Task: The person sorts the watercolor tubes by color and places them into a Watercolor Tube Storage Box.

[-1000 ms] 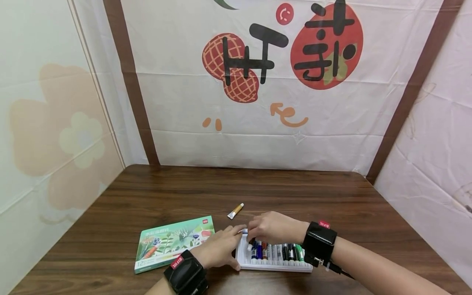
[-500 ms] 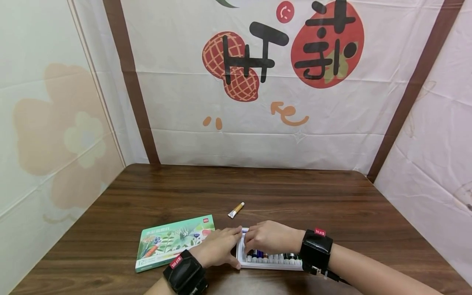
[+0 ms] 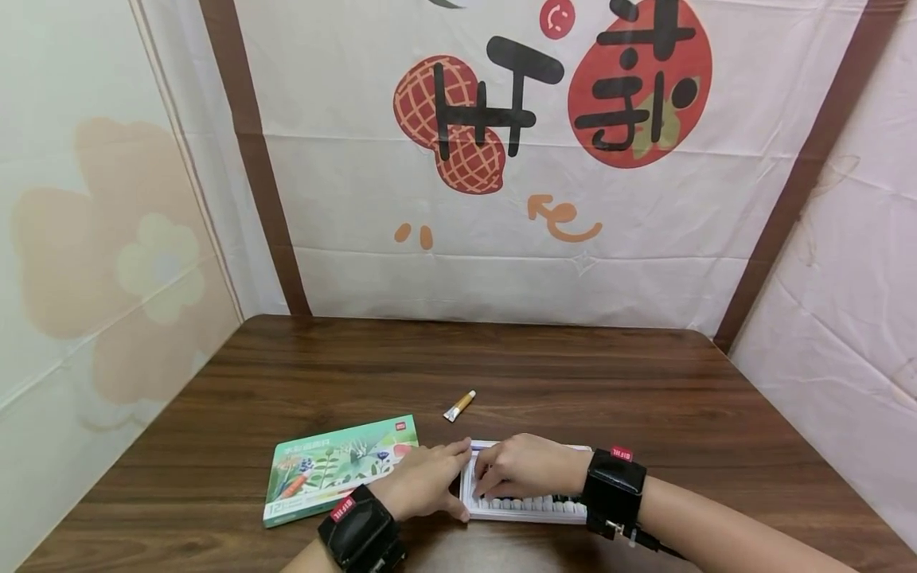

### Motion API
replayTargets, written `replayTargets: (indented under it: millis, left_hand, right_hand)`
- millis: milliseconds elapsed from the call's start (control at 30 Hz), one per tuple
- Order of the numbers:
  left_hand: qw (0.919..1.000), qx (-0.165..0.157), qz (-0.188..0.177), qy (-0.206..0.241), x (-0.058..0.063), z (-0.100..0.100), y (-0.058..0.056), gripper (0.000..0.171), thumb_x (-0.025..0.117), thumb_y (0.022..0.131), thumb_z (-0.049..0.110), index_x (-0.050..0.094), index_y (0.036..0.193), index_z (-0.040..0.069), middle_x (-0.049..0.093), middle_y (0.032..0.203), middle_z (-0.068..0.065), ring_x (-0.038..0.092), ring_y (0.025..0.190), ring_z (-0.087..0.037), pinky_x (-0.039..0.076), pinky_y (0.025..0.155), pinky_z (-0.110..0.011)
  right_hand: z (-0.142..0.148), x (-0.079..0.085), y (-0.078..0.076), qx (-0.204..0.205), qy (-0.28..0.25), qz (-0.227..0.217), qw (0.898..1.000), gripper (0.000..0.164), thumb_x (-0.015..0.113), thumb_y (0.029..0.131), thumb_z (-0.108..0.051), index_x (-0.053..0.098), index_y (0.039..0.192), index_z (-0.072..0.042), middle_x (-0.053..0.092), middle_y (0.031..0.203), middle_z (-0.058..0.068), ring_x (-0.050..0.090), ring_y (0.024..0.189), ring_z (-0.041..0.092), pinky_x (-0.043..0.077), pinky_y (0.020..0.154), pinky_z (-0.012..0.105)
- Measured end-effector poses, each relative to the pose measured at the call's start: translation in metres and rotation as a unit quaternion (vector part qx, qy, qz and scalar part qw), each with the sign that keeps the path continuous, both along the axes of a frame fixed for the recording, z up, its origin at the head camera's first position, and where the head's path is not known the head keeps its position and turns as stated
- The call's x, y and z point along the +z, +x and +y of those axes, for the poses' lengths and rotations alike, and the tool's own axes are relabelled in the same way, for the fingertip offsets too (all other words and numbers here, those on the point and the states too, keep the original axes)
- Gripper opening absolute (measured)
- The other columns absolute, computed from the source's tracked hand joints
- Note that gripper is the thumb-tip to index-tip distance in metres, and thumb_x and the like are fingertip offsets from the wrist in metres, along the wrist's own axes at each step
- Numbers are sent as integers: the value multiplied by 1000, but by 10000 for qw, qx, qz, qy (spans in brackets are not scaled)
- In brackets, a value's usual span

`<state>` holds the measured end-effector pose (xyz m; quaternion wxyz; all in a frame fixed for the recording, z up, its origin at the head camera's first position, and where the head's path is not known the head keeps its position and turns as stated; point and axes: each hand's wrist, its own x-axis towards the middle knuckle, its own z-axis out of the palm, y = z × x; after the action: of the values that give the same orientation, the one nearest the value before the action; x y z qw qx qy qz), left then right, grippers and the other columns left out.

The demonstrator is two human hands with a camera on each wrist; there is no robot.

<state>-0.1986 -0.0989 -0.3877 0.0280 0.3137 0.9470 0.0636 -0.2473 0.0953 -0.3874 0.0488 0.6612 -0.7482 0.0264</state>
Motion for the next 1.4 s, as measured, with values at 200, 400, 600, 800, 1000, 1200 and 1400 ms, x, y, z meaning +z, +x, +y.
replayTargets:
  millis: [200, 400, 600, 800, 1000, 1200, 1400]
  left_hand:
    - [10000, 12, 25, -23, 3, -2, -1, 78, 77, 67, 43, 52, 126, -1, 46, 133, -14, 49, 113, -28, 41, 85, -43]
    - [9998, 101, -127, -102, 2, 1, 1, 78, 76, 67, 44, 52, 127, 1, 45, 135, -12, 47, 116, -27, 40, 87, -42]
    - [9995, 215, -174, -155, 3, 1, 1, 78, 77, 67, 44, 52, 127, 1, 44, 135, -11, 47, 116, -26, 40, 88, -43]
    - [9995, 194, -178, -158, 4, 0, 1, 79, 76, 67, 44, 51, 128, 1, 44, 136, -11, 47, 115, -27, 40, 88, -42]
    - [9993, 200, -123, -279, 4, -1, 1, 80, 75, 67, 46, 51, 129, 2, 44, 135, -10, 48, 115, -26, 41, 86, -41]
    - [9995, 137, -60, -269, 3, -2, 0, 79, 75, 67, 45, 51, 128, 2, 45, 135, -11, 49, 113, -26, 43, 83, -41]
    - [9995, 49, -150, -290, 1, 0, -1, 78, 74, 69, 46, 50, 130, 3, 44, 136, -9, 50, 112, -24, 45, 81, -38]
  right_hand:
    - [-6, 5, 3, -234, 19, -183, 9996, 13, 66, 85, -22, 72, 94, -17, 62, 95, -9, 54, 87, -5, 40, 75, 10]
    - [0, 4, 1, -235, 135, -533, 9982, 16, 62, 88, -13, 71, 101, -15, 63, 100, -7, 54, 96, -2, 40, 80, 13]
    - [6, 3, 0, -248, 346, -959, 9945, 26, 55, 91, -6, 66, 112, -13, 59, 116, -1, 49, 112, 7, 38, 86, 17]
    - [3, 6, -3, -260, 36, -862, 9959, 27, 54, 85, 2, 67, 104, -12, 61, 110, -3, 52, 107, 7, 38, 85, 16]
    - [-5, 10, -23, -566, -713, -142, 9957, 26, 57, 78, 7, 68, 95, -11, 63, 95, -1, 58, 93, 11, 43, 79, 18]
    - [-24, 5, -69, -1156, -439, 216, 9921, 22, 61, 85, -1, 63, 105, -9, 60, 102, 3, 57, 90, 11, 45, 74, 22]
    - [-36, -10, -94, -1678, 118, 185, 9856, 20, 67, 84, -10, 63, 103, -12, 59, 99, 0, 57, 89, 12, 45, 76, 25]
